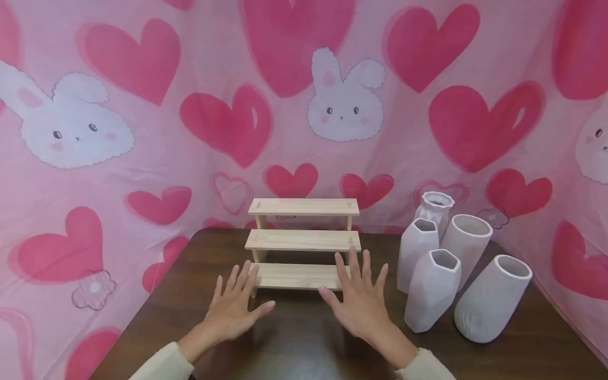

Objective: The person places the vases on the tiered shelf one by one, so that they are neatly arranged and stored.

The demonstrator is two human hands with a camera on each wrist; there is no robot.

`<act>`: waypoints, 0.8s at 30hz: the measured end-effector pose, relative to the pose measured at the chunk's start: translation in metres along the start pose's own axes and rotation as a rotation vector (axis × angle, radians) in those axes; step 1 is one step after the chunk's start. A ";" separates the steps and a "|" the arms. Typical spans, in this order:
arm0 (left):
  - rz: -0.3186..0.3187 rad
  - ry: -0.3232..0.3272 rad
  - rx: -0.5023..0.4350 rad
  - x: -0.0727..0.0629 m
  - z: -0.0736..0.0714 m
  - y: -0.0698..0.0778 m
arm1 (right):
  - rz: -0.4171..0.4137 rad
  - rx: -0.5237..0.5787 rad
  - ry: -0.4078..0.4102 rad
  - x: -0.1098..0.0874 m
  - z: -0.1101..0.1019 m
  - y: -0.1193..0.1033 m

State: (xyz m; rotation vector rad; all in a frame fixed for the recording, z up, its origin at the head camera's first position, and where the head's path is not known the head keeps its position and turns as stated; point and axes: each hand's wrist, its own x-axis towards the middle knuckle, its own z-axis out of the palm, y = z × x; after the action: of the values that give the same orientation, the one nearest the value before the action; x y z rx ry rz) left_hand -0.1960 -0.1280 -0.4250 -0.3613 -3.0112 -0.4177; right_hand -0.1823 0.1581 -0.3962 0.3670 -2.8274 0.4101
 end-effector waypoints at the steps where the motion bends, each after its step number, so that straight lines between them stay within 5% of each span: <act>1: -0.003 0.006 -0.004 0.000 0.000 -0.002 | -0.004 -0.006 0.002 0.000 -0.004 -0.001; 5: -0.019 0.031 -0.039 0.000 -0.003 -0.010 | -0.026 0.003 0.041 0.002 -0.023 -0.002; 16: -0.115 0.125 -0.233 0.010 -0.012 -0.019 | -0.022 0.147 0.362 0.006 -0.077 0.018; 24: -0.141 0.147 -0.290 0.011 -0.015 -0.021 | -0.011 0.167 0.474 -0.003 -0.099 0.044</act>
State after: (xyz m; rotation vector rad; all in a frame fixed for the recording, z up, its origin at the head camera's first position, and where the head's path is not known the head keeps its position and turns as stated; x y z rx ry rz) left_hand -0.2115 -0.1497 -0.4147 -0.1284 -2.8427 -0.8574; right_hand -0.1701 0.2300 -0.3163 0.2736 -2.3371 0.6387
